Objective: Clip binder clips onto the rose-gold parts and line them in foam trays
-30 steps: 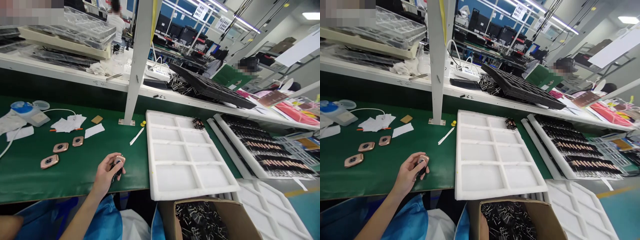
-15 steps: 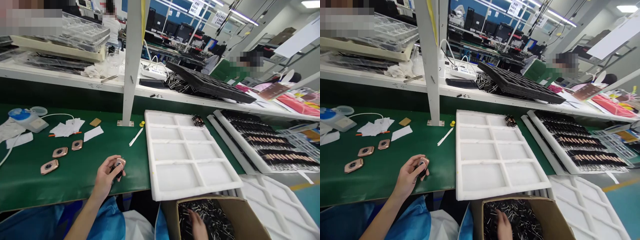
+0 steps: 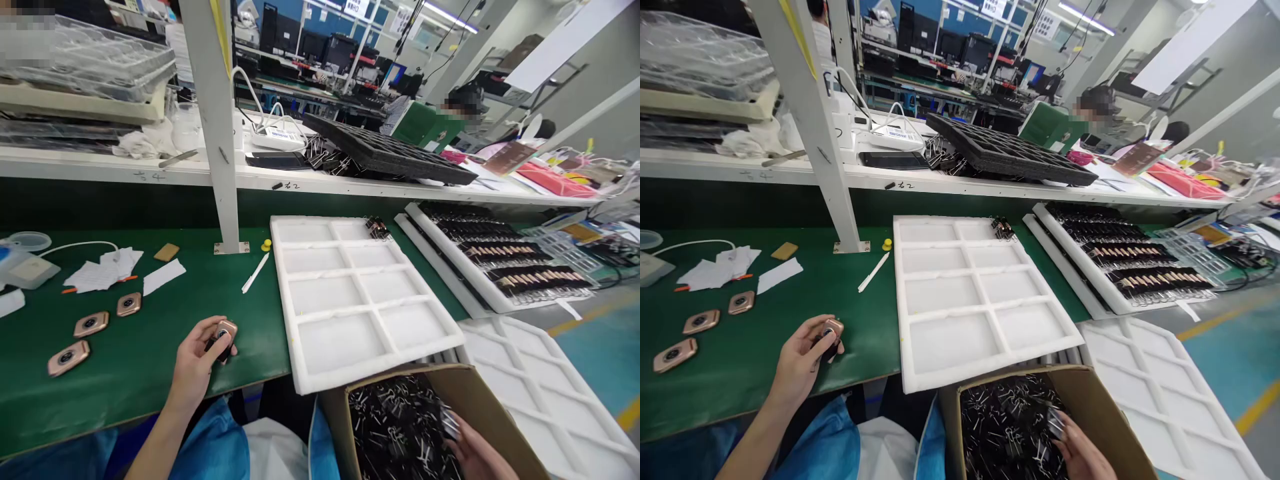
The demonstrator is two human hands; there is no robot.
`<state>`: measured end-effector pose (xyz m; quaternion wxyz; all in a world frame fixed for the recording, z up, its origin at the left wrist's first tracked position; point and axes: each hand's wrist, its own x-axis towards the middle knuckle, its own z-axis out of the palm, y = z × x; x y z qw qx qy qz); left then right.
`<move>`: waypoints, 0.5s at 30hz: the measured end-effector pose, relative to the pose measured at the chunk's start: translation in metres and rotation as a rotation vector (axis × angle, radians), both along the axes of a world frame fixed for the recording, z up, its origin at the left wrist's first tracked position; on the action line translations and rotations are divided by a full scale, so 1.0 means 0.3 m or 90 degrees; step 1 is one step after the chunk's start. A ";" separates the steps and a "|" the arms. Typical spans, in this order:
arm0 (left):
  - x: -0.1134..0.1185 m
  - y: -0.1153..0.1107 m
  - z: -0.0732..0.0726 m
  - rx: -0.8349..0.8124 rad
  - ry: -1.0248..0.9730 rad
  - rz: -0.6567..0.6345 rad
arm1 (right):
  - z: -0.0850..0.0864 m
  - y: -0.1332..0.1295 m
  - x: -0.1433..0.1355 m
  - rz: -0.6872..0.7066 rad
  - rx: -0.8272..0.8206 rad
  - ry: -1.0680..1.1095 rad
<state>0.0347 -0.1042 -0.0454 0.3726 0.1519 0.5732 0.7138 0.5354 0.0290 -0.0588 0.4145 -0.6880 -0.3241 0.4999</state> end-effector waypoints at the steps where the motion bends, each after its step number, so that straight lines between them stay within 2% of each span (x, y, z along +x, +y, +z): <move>1: 0.000 -0.001 -0.002 -0.002 0.003 -0.003 | -0.013 -0.009 -0.014 0.010 -0.010 0.027; 5: 0.001 -0.002 -0.003 0.002 0.010 -0.016 | -0.048 -0.041 -0.079 -0.068 0.057 0.181; 10: -0.001 0.001 -0.001 -0.007 0.016 -0.005 | -0.083 -0.035 -0.107 -0.148 0.032 0.249; 12: -0.001 0.002 0.000 -0.005 0.016 -0.005 | -0.077 -0.037 -0.091 -0.182 0.071 0.249; 15: 0.000 0.002 0.004 -0.002 0.018 0.000 | -0.019 -0.057 -0.064 -0.138 0.126 0.228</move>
